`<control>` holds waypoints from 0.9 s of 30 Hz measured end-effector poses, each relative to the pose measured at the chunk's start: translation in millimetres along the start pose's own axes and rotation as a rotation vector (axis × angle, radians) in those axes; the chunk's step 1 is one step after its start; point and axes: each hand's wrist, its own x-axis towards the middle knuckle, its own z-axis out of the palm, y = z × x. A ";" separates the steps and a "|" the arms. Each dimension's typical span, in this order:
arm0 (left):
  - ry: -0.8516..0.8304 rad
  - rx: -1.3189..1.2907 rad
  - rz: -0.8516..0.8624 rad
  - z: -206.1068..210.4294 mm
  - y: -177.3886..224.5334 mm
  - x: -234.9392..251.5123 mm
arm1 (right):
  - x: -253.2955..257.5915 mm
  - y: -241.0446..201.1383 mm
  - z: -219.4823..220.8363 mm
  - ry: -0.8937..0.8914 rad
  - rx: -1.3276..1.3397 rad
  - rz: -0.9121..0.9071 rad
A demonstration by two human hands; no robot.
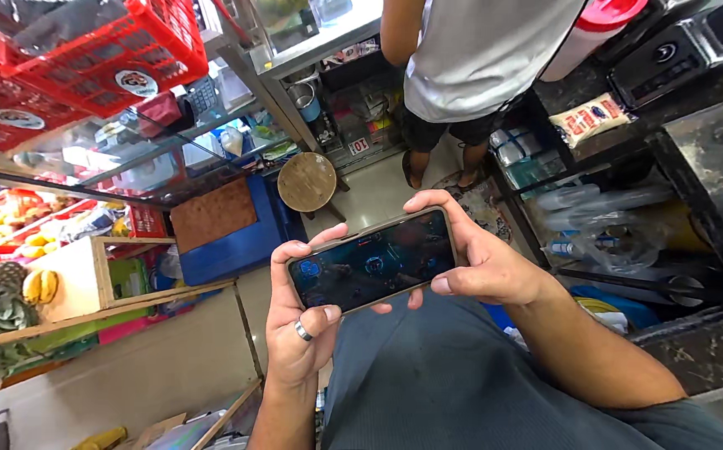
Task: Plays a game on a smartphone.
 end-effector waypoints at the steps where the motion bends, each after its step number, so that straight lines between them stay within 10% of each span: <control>1: 0.002 0.002 0.002 0.0 0.2 -1.0 | -0.1 0.4 0.7 -0.001 -0.003 -0.001; 11: 0.009 0.009 0.017 4.6 1.3 -6.0 | -5.5 1.2 11.0 0.040 -0.057 -0.010; 17: 0.040 0.099 0.050 18.8 -1.8 -6.3 | -1.2 6.8 31.7 0.514 -0.710 0.024; 27: 0.006 0.007 0.004 9.5 -0.3 -7.1 | -12.8 1.1 10.5 0.037 -0.017 -0.028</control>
